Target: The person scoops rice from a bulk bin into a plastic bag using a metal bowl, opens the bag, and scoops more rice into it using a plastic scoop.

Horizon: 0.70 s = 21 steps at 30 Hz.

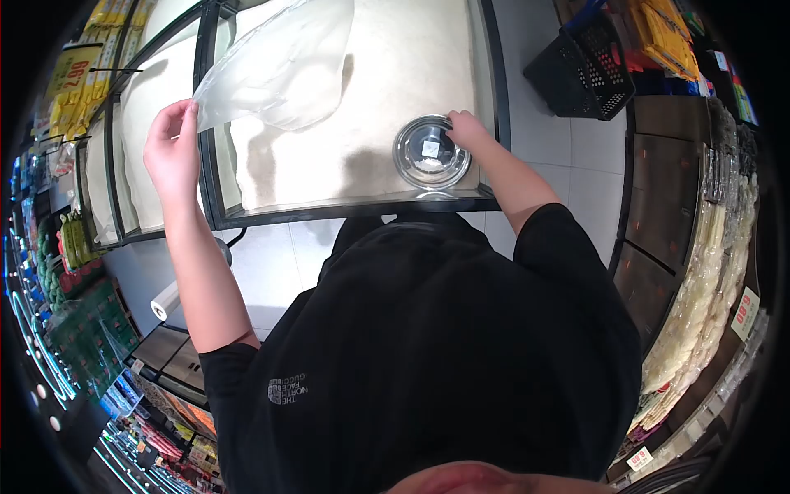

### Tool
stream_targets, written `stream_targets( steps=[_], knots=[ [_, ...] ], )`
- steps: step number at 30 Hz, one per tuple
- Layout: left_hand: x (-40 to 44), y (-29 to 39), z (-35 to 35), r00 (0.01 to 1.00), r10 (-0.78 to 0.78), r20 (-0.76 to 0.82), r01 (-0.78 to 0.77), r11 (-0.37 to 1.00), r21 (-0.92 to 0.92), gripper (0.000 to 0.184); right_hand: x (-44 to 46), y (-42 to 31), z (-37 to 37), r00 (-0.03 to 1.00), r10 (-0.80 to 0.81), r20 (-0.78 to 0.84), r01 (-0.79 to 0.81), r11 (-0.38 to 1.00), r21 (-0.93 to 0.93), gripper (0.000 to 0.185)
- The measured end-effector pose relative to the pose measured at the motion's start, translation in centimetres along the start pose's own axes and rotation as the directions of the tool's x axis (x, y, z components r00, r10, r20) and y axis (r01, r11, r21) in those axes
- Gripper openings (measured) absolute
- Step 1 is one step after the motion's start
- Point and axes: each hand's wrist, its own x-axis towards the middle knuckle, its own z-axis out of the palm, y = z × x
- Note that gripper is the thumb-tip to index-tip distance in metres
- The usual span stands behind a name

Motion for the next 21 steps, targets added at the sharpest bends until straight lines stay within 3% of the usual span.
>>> stream_targets(
  steps=[3, 6, 10, 16, 21],
  knots=[
    [-0.8, -0.8, 0.1, 0.999, -0.042, 0.011, 0.042, 0.999, -0.013, 0.018, 0.9, 1.0, 1.0, 0.99, -0.102, -0.1, 0.11, 0.992, 0.069, 0.027],
    [-1.1, -1.6, -0.2, 0.999, -0.038, 0.001, 0.038, 0.998, -0.042, 0.017, -1.9, -1.0, -3.3, 0.923, -0.383, -0.033, 0.384, 0.923, 0.007, 0.018],
    [-1.2, -1.3, -0.7, 0.999, -0.042, -0.014, 0.041, 0.997, -0.071, 0.017, -5.8, -2.7, -7.1, 0.817, -0.575, -0.041, 0.569, 0.816, -0.099, 0.012],
    [-1.5, -1.1, -0.9, 0.999, 0.032, -0.01, -0.033, 0.995, -0.097, 0.016, -8.1, -2.6, -11.3, 0.774, -0.622, -0.115, 0.594, 0.778, -0.207, 0.011],
    [-1.9, 0.7, -1.4, 0.997, 0.083, -0.013, -0.083, 0.996, -0.041, 0.016, -9.6, -2.2, -11.7, 0.662, -0.727, -0.181, 0.645, 0.676, -0.357, 0.01]
  ],
)
